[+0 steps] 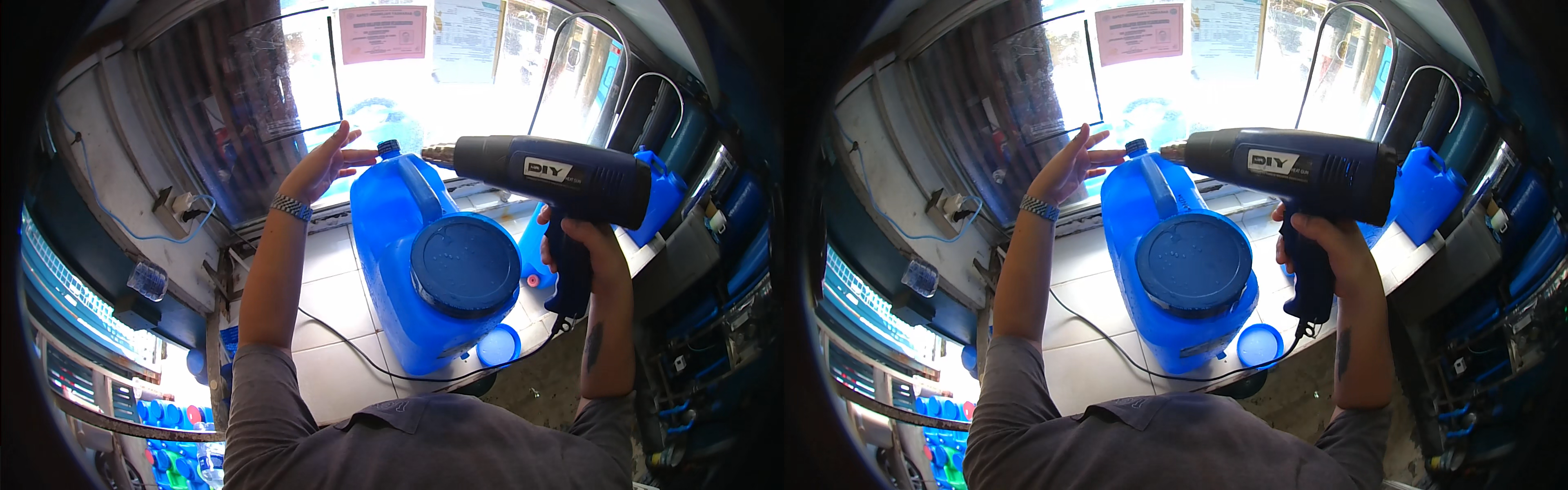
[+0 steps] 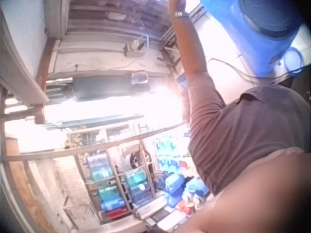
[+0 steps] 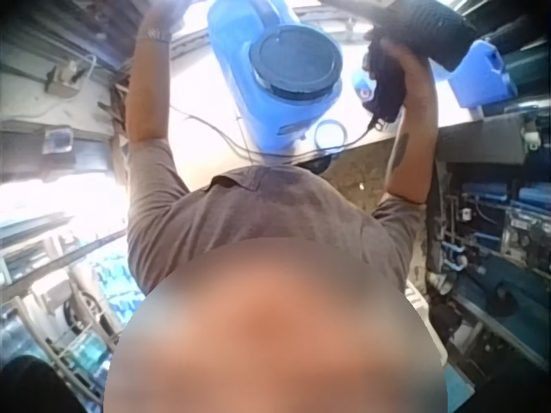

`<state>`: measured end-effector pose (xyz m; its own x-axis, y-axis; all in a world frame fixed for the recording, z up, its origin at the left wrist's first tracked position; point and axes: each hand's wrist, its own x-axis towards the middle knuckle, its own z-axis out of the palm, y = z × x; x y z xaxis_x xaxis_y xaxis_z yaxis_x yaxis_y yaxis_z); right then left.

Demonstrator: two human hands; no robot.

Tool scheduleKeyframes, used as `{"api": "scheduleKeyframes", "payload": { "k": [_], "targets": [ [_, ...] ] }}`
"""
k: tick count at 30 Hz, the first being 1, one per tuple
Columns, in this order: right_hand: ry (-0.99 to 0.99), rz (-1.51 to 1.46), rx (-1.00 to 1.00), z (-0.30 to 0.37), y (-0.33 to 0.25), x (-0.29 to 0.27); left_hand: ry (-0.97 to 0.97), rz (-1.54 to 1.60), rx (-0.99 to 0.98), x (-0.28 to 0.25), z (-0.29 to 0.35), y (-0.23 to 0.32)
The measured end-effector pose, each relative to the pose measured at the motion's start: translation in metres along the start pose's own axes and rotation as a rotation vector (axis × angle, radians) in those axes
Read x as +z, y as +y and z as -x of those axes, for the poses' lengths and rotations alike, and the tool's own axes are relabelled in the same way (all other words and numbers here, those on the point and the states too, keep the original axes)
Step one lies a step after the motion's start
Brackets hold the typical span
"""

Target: The person seals large blue water containers by applying a plastic strip around the lid and using a heat gun to shrink and secure it. The person then fills the container from a tap, closes the lid, and repeats the sealing process on another container.

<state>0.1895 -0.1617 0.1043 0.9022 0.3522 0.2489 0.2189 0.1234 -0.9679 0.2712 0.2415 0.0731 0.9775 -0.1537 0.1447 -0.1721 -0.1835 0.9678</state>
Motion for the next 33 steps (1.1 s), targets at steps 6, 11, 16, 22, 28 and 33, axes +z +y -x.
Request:
{"api": "scheduleKeyframes", "payload": {
  "k": [6, 11, 16, 22, 28, 33],
  "targets": [
    [-0.015, 0.077, -0.102, -0.007, -0.025, 0.021, 0.137, 0.044, -0.055, 0.003, -0.014, -0.016],
    [0.024, 0.161, -0.078, -0.007, -0.042, 0.034, 0.008, 0.209, -0.026, 0.014, -0.037, -0.034],
    [0.002, 0.188, -0.111, -0.004, -0.051, 0.038, 0.009, 0.158, -0.004, 0.009, -0.029, -0.031],
    [0.033, 0.256, -0.093, -0.001, -0.055, 0.04, 0.044, 0.081, 0.0, 0.006, -0.008, -0.011],
    [0.03, 0.309, -0.013, -0.011, -0.053, 0.031, 0.047, 0.063, -0.051, 0.004, -0.005, 0.002],
    [-0.006, 0.277, -0.019, -0.018, -0.048, 0.022, 0.096, 0.04, -0.128, 0.007, -0.022, -0.005]
  ]
}}
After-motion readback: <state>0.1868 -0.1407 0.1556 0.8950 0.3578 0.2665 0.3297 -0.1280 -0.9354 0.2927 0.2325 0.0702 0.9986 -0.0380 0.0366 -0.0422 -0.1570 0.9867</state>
